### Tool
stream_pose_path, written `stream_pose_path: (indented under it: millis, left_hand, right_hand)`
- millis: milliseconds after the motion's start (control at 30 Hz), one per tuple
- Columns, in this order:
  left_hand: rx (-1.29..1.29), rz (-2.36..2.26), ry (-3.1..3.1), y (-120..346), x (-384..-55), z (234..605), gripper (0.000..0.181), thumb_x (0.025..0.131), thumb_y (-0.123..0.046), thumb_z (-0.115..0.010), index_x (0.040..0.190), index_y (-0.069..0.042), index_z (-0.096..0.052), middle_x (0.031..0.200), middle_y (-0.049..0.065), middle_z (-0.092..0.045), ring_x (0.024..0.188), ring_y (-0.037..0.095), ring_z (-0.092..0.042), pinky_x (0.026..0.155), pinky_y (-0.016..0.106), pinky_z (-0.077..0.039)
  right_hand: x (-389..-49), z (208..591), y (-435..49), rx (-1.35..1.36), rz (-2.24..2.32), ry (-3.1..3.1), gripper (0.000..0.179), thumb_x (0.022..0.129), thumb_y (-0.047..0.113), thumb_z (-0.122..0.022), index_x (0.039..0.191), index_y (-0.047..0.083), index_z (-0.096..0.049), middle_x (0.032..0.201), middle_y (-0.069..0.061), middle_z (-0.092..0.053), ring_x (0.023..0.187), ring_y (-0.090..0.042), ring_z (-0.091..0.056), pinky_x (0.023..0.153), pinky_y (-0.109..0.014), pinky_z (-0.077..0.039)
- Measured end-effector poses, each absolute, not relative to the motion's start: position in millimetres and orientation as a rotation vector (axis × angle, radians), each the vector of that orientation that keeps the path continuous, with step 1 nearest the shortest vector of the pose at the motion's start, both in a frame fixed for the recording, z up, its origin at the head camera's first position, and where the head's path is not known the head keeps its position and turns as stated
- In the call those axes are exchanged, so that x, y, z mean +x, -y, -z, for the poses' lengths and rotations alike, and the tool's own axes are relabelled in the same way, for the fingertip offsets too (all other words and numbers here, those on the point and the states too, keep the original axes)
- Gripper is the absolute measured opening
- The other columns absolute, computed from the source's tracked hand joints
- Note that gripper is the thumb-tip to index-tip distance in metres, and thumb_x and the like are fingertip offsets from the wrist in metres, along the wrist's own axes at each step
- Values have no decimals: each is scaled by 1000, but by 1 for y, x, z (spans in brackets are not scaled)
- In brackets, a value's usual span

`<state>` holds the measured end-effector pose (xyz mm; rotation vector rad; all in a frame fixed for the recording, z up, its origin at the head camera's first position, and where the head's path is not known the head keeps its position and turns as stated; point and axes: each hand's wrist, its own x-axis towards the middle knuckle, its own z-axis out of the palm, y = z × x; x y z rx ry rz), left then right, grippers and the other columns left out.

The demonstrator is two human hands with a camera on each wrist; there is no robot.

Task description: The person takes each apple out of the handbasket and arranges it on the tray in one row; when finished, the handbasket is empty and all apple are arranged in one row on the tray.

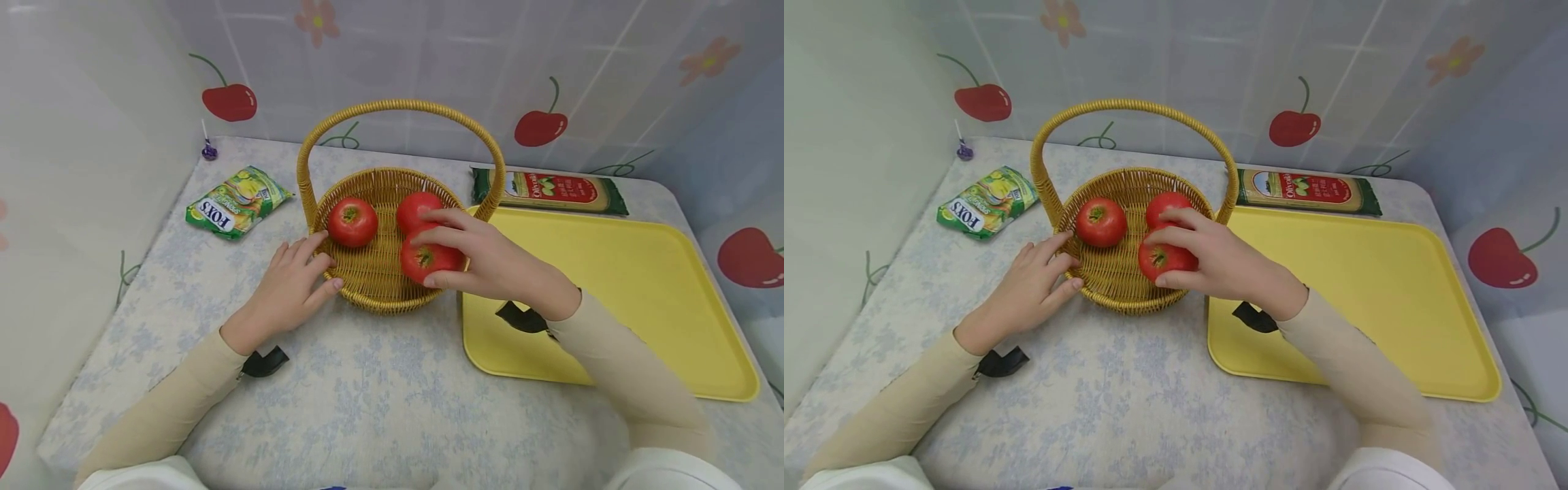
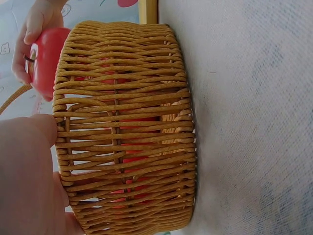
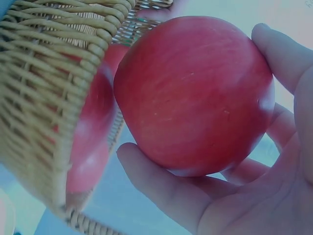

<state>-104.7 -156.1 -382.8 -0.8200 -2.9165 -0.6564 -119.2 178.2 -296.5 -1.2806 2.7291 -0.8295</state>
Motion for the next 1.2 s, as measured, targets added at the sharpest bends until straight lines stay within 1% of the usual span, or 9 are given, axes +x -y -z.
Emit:
stream_pose_path:
  millis: [133, 300, 433, 667, 767, 900, 967, 1100, 1200]
  left_hand:
    - [-822, 654, 2912, 156, -105, 383, 32, 102, -37, -59, 112, -7, -64, 159, 22, -38, 143, 48, -39, 115, 74, -21]
    - [-826, 653, 2911, 156, -105, 384, 33, 103, -38, -59, 112, -7, -64, 159, 22, -38, 144, 47, -39, 115, 74, -21]
    - [-825, 656, 2915, 156, -104, 384, 32, 103, -38, -58, 112, -7, -64, 159, 22, -38, 144, 47, -38, 115, 75, -21]
    - [-822, 663, 2914, 156, -104, 383, 31, 103, -37, -59, 112, -7, -64, 160, 22, -37, 145, 48, -38, 115, 75, -21]
    - [-822, 670, 2912, 156, -104, 382, 31, 103, -36, -59, 112, -7, -64, 159, 23, -37, 145, 48, -38, 115, 75, -21]
    - [-824, 685, 2908, 156, -104, 382, 31, 102, -36, -59, 112, -7, -64, 159, 23, -37, 144, 49, -38, 115, 75, -20]
    - [-829, 691, 2904, 156, -104, 382, 31, 102, -35, -60, 112, -7, -64, 159, 23, -37, 144, 50, -39, 115, 76, -20]
    - [-842, 707, 2891, 156, -104, 383, 31, 102, -35, -61, 111, -6, -64, 159, 24, -38, 143, 50, -41, 115, 76, -20]
    - [-853, 714, 2881, 156, -105, 384, 30, 102, -34, -61, 111, -6, -64, 158, 24, -38, 144, 48, -40, 115, 76, -20]
  right_hand:
    - [-113, 295, -190, -1245, 819, -2754, 47, 84, 30, -85, 127, 19, -68, 145, -13, -53, 135, -30, -50, 92, -45, -58]
    - [-107, 295, -206, -1217, 827, -2773, 49, 82, 25, -87, 127, 19, -68, 144, -13, -55, 129, -29, -53, 84, -42, -60]
    - [-100, 293, -219, -1188, 846, -2779, 50, 80, 21, -88, 127, 20, -68, 143, -12, -56, 128, -29, -55, 80, -39, -61]
    - [-90, 291, -243, -1106, 864, -2808, 53, 78, 17, -89, 126, 21, -68, 143, -9, -56, 126, -25, -55, 78, -29, -61]
    - [-87, 292, -252, -1057, 868, -2838, 54, 77, 14, -90, 126, 19, -69, 142, -8, -57, 125, -18, -54, 78, -24, -59]
    - [-83, 291, -264, -1018, 912, -2874, 56, 75, 7, -90, 126, 17, -69, 141, -7, -58, 122, -1, -50, 76, -18, -56]
    - [-83, 290, -270, -993, 940, -2889, 57, 75, 4, -89, 127, 16, -69, 140, -8, -59, 117, 4, -48, 75, -16, -54]
    - [-84, 292, -281, -916, 1029, -2906, 59, 74, -1, -88, 128, 12, -68, 139, -11, -58, 117, 5, -49, 76, -9, -51]
    - [-86, 297, -289, -859, 1106, -2909, 59, 75, -4, -86, 129, 9, -67, 141, -5, -57, 120, 3, -50, 78, -7, -52]
